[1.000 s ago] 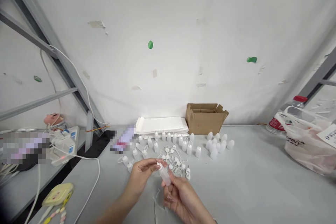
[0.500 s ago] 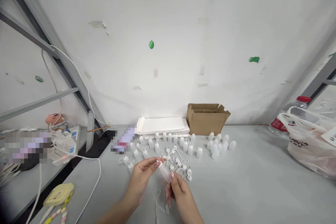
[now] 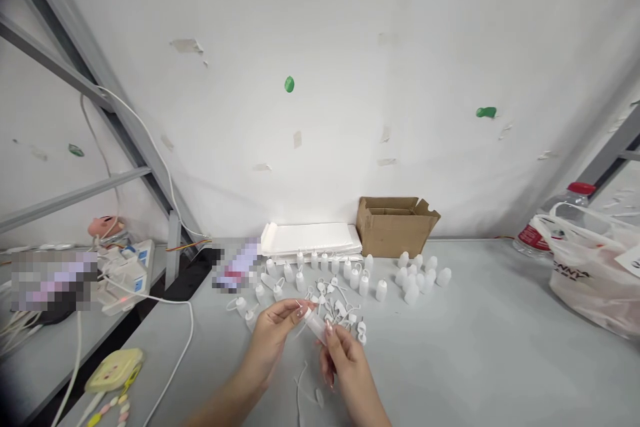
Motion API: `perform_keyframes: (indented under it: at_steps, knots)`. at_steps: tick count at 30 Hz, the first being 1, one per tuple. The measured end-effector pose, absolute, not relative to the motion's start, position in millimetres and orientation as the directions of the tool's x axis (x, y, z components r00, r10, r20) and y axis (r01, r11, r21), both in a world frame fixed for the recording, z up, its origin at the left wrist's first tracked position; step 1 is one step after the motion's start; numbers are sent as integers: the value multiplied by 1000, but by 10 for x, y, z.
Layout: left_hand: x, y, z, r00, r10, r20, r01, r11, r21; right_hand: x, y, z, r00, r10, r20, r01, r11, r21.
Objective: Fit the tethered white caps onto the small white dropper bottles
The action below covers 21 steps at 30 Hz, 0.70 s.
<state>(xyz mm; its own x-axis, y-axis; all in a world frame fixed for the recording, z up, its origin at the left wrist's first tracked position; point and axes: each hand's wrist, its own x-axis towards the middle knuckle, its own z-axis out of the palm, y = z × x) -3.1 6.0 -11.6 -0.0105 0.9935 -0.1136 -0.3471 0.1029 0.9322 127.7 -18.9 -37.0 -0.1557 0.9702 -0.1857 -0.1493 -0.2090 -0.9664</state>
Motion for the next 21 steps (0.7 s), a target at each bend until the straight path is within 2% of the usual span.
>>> perform_keyframes:
  at_steps: [2, 6, 8, 11, 14, 17, 19, 21]
  knots:
    - [-31, 65, -123, -2, 992, -123, -358, 114, 927, 1283, -199, -431, -160, 971, -178, -102, -195, -975]
    - [-24, 62, -146, -26, 990, -142, -351, 124, 928, 1307, -241, -507, 25, 999, 26, 120, 23, -993]
    - [-24, 58, -150, -24, 990, -138, -339, 122, 933, 1322, -253, -497, 78, 993, 89, 181, 74, -981]
    - [-39, 61, -132, 7, 996, -92, -334, 89, 938, 1333, -240, -423, 5, 1000, 24, 64, 24, -998]
    - [-72, 73, -101, 75, 997, -18, -337, 42, 940, 1334, -218, -339, -248, 960, -131, -161, -174, -971]
    - [-99, 84, -86, 132, 991, 22, -327, 23, 945, 1331, -220, -312, -402, 893, -202, -229, -311, -922]
    - [-101, 86, -94, 116, 993, 4, -324, 34, 945, 1325, -237, -322, -322, 935, -150, -151, -207, -967]
    - [-92, 85, -107, 74, 997, -38, -320, 60, 946, 1317, -256, -338, -143, 990, -20, 21, -17, -1000]
